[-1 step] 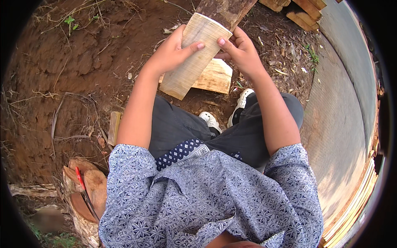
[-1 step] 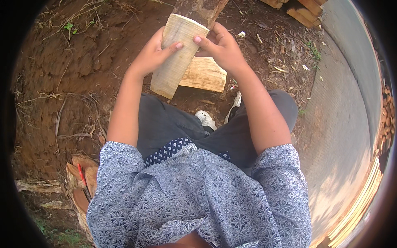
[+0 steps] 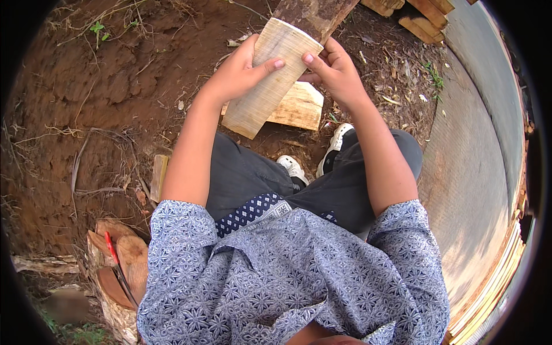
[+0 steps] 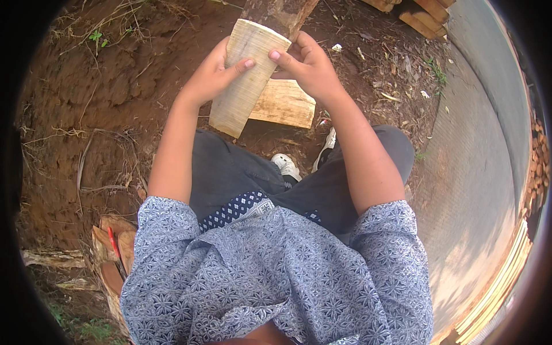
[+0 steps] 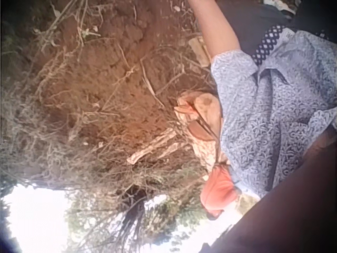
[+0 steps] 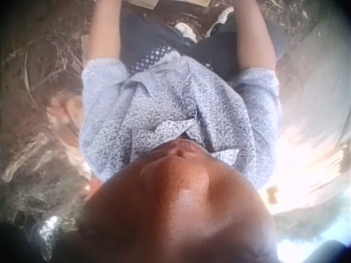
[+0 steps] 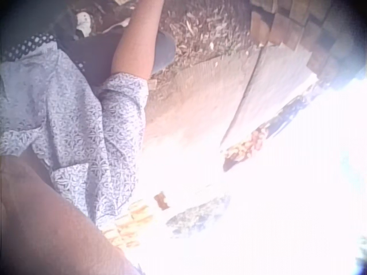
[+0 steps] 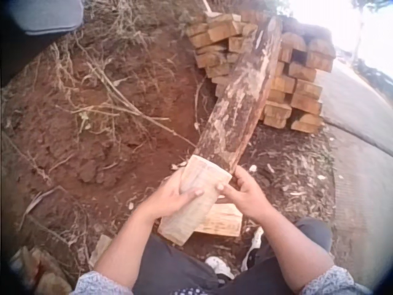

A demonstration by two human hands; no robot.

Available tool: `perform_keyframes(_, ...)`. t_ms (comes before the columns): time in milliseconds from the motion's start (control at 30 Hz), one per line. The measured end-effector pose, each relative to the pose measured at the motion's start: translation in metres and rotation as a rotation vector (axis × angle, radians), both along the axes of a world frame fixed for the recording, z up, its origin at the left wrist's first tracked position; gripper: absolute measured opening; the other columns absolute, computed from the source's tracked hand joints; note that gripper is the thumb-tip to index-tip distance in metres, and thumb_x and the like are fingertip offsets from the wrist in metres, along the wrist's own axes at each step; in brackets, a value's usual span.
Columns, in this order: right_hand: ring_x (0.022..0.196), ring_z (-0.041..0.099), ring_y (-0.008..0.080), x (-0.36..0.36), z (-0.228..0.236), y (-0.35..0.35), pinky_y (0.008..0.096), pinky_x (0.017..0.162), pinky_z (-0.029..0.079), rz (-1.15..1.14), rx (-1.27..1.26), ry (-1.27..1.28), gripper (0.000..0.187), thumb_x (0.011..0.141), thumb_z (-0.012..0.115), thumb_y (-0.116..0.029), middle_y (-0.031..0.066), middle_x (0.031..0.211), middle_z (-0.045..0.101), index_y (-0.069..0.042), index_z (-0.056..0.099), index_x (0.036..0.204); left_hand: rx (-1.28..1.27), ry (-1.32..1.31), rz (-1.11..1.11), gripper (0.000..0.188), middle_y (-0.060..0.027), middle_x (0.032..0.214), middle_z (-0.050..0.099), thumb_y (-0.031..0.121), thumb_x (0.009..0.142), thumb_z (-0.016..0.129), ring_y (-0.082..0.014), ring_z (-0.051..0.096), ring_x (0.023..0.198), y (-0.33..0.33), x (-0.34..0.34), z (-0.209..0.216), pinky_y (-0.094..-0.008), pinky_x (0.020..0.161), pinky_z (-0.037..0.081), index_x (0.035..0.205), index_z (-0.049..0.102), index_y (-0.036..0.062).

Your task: The person sits on the ground and uses a hand saw to cut a piece of wood. They hold the wood steady with one hand and saw through it with the other, then inspect the cut piece.

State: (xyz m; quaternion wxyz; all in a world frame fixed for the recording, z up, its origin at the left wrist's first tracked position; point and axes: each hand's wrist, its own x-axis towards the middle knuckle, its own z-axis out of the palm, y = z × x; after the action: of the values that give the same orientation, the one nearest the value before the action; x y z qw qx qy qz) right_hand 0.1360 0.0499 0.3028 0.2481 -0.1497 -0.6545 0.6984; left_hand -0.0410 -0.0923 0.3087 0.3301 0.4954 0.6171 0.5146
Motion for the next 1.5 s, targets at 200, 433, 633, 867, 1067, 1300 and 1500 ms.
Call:
perform_keyframes(200, 0.117, 0.067, 0.0252, -0.002, -0.004, 0.000, 0.0415, 0.088, 0.065, 0.025, -0.021, 0.033, 0.054, 0.098, 0.072, -0.023, 0.0166, 0.128, 0.065, 0.001, 0.047, 0.139, 0.004, 0.014, -0.039, 0.070, -0.0166, 0.138, 0.061, 0.034, 0.097, 0.073, -0.0222, 0.058, 0.129, -0.002, -0.005, 0.001, -0.0381, 0.108, 0.048, 0.150, 0.042, -0.0012)
perform_keyframes(433, 0.119, 0.066, 0.0260, 0.000, 0.001, -0.001, 0.0421, 0.089, 0.064, -0.004, -0.008, -0.009, 0.055, 0.099, 0.072, -0.024, 0.0188, 0.132, 0.063, 0.003, 0.046, 0.140, -0.017, 0.113, -0.011, 0.061, -0.0178, 0.128, 0.067, 0.031, 0.097, 0.074, -0.0205, 0.065, 0.117, 0.003, -0.003, 0.003, -0.0365, 0.097, 0.053, 0.141, 0.047, -0.0016)
perform_keyframes(633, 0.116, 0.068, 0.0263, -0.010, -0.027, 0.001, 0.0459, 0.096, 0.061, -0.108, -0.289, 0.019, 0.041, 0.104, 0.064, -0.024, 0.0163, 0.129, 0.064, 0.000, 0.049, 0.134, -0.172, 0.407, -0.082, 0.062, -0.0217, 0.123, 0.069, 0.044, 0.093, 0.074, -0.0264, 0.069, 0.111, 0.027, -0.023, 0.012, -0.0407, 0.091, 0.054, 0.130, 0.056, -0.0018)
perform_keyframes(867, 0.117, 0.066, 0.0248, -0.007, -0.041, 0.004, 0.0477, 0.098, 0.060, -0.090, -0.487, 0.172, 0.038, 0.106, 0.060, -0.027, 0.0133, 0.131, 0.064, -0.003, 0.052, 0.134, -0.329, 0.916, 0.196, 0.078, -0.0221, 0.121, 0.071, 0.052, 0.077, 0.072, -0.0341, 0.071, 0.113, 0.058, 0.012, 0.023, -0.0447, 0.094, 0.058, 0.131, 0.060, -0.0034)
perform_keyframes(1067, 0.124, 0.062, 0.0254, 0.003, -0.067, 0.022, 0.0480, 0.108, 0.053, -0.038, -0.499, 0.171, 0.037, 0.109, 0.053, -0.028, 0.0114, 0.135, 0.063, -0.005, 0.053, 0.139, -0.052, 0.963, 0.592, 0.062, -0.0134, 0.083, 0.072, 0.063, 0.082, 0.067, -0.0286, 0.072, 0.079, 0.060, 0.046, -0.005, -0.0441, 0.070, 0.053, 0.093, 0.071, 0.0027)
perform_keyframes(1300, 0.129, 0.057, 0.0300, -0.007, -0.082, -0.012, 0.0479, 0.110, 0.052, 0.013, -0.609, 0.122, 0.044, 0.108, 0.056, -0.029, 0.0126, 0.142, 0.058, -0.005, 0.047, 0.144, -0.148, 0.849, 0.433, 0.057, -0.0126, 0.079, 0.075, 0.059, 0.087, 0.065, -0.0288, 0.074, 0.076, 0.050, 0.028, -0.034, -0.0423, 0.071, 0.054, 0.091, 0.075, 0.0031)
perform_keyframes(1500, 0.132, 0.057, 0.0310, -0.001, -0.104, -0.017, 0.0493, 0.110, 0.053, -0.114, -0.616, 0.024, 0.046, 0.110, 0.051, -0.032, 0.0151, 0.144, 0.056, -0.003, 0.045, 0.145, -0.316, 0.728, 0.249, 0.060, -0.0125, 0.098, 0.075, 0.064, 0.091, 0.060, -0.0261, 0.072, 0.096, 0.054, 0.026, -0.054, -0.0413, 0.086, 0.051, 0.109, 0.076, 0.0082)
